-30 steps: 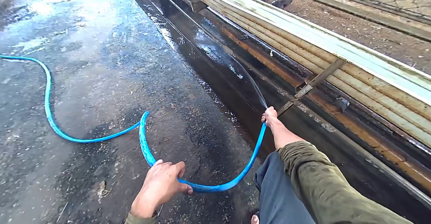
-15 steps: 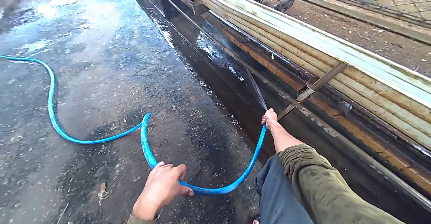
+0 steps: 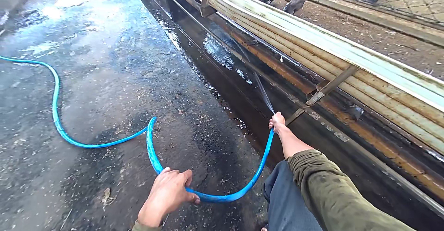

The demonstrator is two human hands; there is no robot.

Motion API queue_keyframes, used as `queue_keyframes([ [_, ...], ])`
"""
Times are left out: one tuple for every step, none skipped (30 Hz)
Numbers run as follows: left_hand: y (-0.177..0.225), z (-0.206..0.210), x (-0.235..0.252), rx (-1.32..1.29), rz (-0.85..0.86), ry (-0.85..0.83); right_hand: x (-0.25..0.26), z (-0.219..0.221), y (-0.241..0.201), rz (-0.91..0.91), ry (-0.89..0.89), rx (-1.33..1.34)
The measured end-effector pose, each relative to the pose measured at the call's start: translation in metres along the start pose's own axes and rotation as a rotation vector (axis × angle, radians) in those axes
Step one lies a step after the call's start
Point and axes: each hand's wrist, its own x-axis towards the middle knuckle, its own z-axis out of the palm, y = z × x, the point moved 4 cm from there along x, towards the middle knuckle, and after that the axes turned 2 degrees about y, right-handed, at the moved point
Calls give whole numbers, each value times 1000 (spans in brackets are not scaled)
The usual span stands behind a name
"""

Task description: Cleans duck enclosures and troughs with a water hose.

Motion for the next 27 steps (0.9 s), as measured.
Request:
queue_keyframes([
  [1,0,0,-2,3,0,-2,1,0,-1,-8,-25],
  [2,0,0,-6,7,-1,-3,2,-1,-7,-17,-49],
  [3,1,0,-9,10,-3,-3,3,-1,-11,-21,-68],
  [3,1,0,-14,11,-6,-4,5,-1,-13,-19,-76],
  [3,1,0,-14,12,-6,-4,5,-1,-13,-14,-69],
  [2,1,0,-8,11,-2,-3,5,-2,-13,-9,-50],
  [1,1,0,-4,8,2,-3,5,-2,-8,-6,-32],
  [-1,2,0,0,6,5,-2,5,-1,-6,-5,-27],
  [-1,2,-1,-2,5,6,-2,5,0,-6,-8,-43],
  [-1,2,-1,-8,5,4,-2,6,0,-14,-11,-78],
  [0,1,-2,-13,6,-2,-2,7,0,-24,-16,-119],
  [1,1,-2,-15,9,-4,-3,9,0,-34,-19,-148],
  [2,1,-2,-19,13,-5,-4,10,-1,-40,-24,-160],
  [3,1,-2,-24,15,-6,-5,10,-1,-45,-22,-152],
  [3,2,-1,-25,14,-7,-4,10,-2,-47,-19,-134],
  [1,2,-2,-26,10,-8,-4,10,-2,-47,-20,-123],
  [0,1,-2,-25,7,-9,-4,11,-2,-44,-22,-125],
  [0,1,-2,-28,5,-9,-5,11,-2,-41,-26,-133],
  [0,1,-2,-31,6,-12,-6,11,-2,-38,-27,-137],
  [1,1,-2,-32,7,-15,-6,11,-2,-36,-27,-133],
  [2,1,-2,-32,9,-16,-5,12,-2,-37,-26,-124],
  [3,1,-2,-32,8,-14,-5,12,-2,-38,-28,-114],
  [3,1,-2,-32,7,-10,-5,12,-1,-40,-33,-112],
  [3,1,-3,-29,6,-9,-5,12,-2,-43,-38,-114],
  [3,1,-3,-29,4,-10,-6,12,-2,-47,-41,-119],
  [3,1,-3,-32,2,-11,-6,12,-2,-49,-43,-130],
  [3,1,-3,-34,0,-13,-7,12,-2,-50,-45,-142],
])
